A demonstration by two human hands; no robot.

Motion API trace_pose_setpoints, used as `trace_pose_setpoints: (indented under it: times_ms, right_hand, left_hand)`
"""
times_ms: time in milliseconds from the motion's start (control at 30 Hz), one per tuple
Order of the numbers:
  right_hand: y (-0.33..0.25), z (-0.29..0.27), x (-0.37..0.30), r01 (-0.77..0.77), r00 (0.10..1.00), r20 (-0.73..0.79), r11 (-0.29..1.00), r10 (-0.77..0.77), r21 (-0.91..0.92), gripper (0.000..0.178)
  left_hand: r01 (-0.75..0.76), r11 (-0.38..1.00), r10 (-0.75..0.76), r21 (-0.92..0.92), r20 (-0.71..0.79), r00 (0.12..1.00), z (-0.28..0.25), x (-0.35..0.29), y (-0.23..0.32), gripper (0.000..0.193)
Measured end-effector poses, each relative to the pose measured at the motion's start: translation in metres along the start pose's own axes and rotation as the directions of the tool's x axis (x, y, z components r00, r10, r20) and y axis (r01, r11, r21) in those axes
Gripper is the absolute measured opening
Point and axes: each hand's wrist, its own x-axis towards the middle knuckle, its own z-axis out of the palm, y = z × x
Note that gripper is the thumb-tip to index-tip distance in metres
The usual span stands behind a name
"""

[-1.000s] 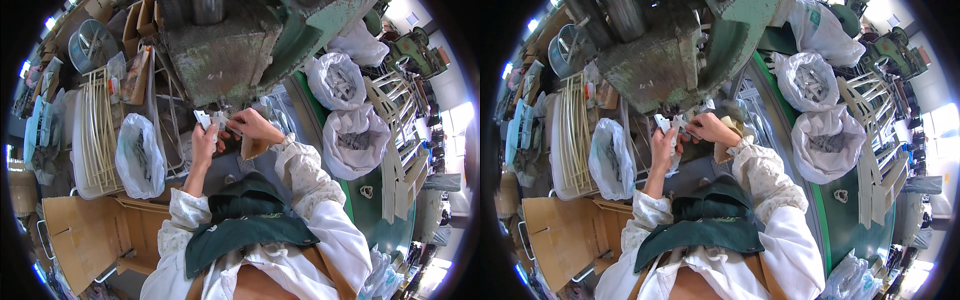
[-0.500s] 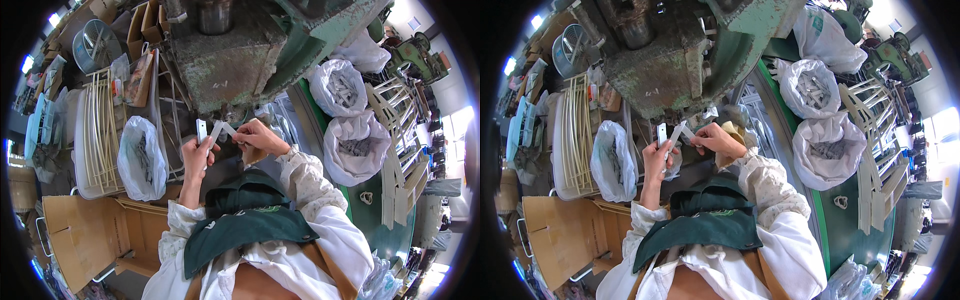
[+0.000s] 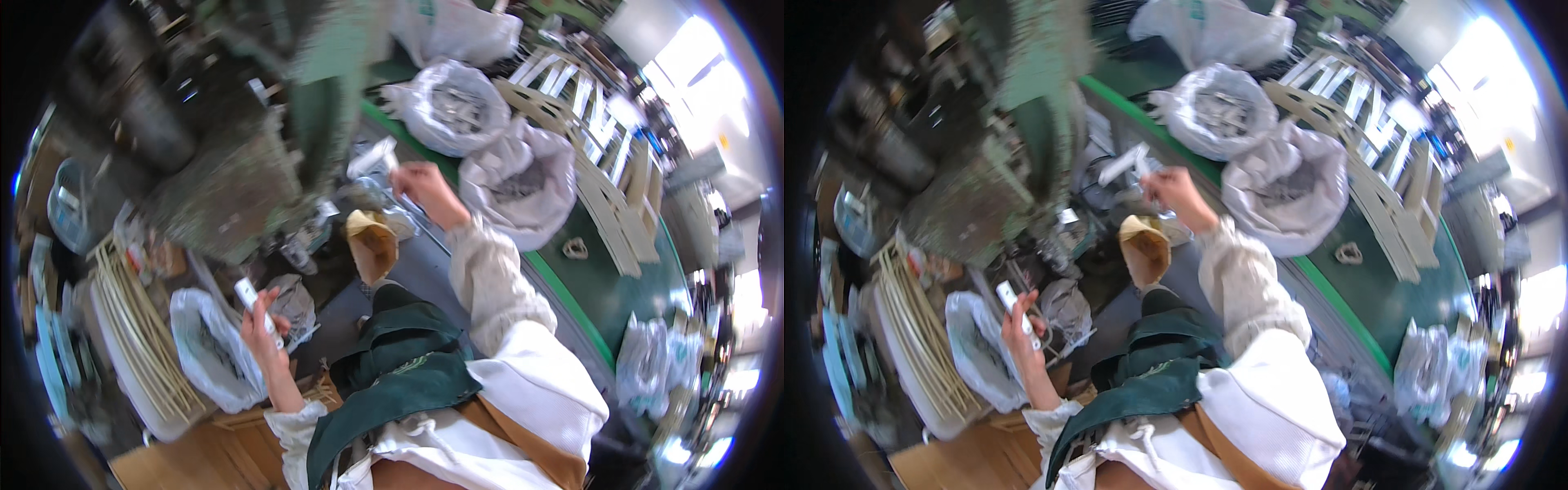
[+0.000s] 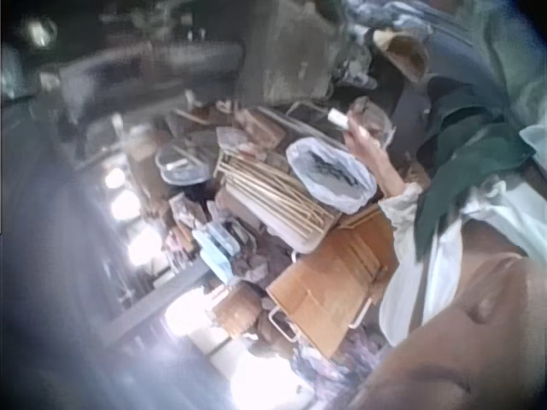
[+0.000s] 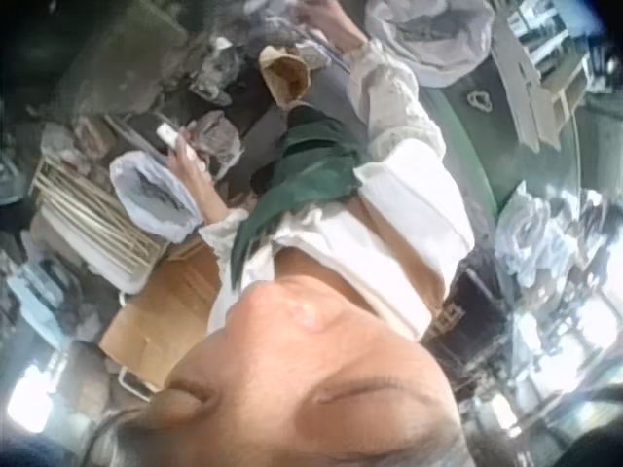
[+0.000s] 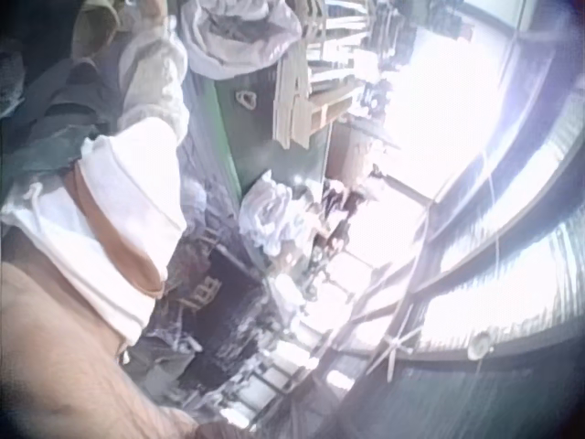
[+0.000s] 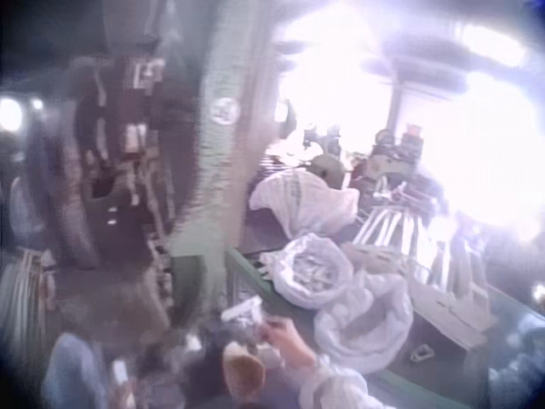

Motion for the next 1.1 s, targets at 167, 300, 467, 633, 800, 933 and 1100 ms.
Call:
trace_pose_setpoints:
  times_ms: [167, 300, 467, 633, 800, 933, 1100]
  right_hand:
    - [-0.002, -0.140, 0.068, -0.070, 0.907, -0.405, 0.991, 0.112, 0.118, 0.026]
    - [0.024, -0.257, 0.019, -0.287, 0.767, -0.609, 0.741, -0.202, -0.607, 0.017]
    - [0.113, -0.337, -0.051, -0.157, 0.973, -0.166, 0.070, -0.159, -0.985, 0.035]
    - [0.140, -0.326, -0.038, 0.026, 0.986, 0.047, -0.129, -0.159, -0.991, 0.033]
    - [0.151, -0.349, -0.007, 0.221, 0.971, 0.238, -0.274, -0.029, -0.936, 0.025]
    - [0.154, -0.348, 0.007, 0.115, 0.986, 0.137, -0.202, -0.096, -0.973, 0.024]
    - [0.160, -0.379, 0.018, 0.413, 0.894, 0.448, -0.385, -0.002, -0.826, 0.025]
  left_hand:
    - [0.006, 0.999, -0.009, 0.041, 0.055, 0.998, 0.011, -0.013, -0.005, 0.028]
    - [0.048, 0.998, -0.050, 0.043, 0.048, 0.998, 0.007, -0.012, -0.016, 0.027]
    - [0.137, 0.987, -0.140, 0.082, 0.024, 0.990, 0.005, -0.006, -0.044, 0.026]
    - [0.183, 0.975, -0.192, 0.128, 0.058, 0.980, 0.046, -0.011, -0.033, 0.026]
    - [0.191, 0.972, -0.201, 0.141, 0.065, 0.977, 0.075, -0.015, -0.037, 0.026]
    - [0.184, 0.977, -0.189, 0.110, 0.039, 0.981, 0.080, -0.017, -0.057, 0.025]
    - [0.184, 0.973, -0.197, 0.138, 0.088, 0.977, 0.094, -0.018, -0.057, 0.027]
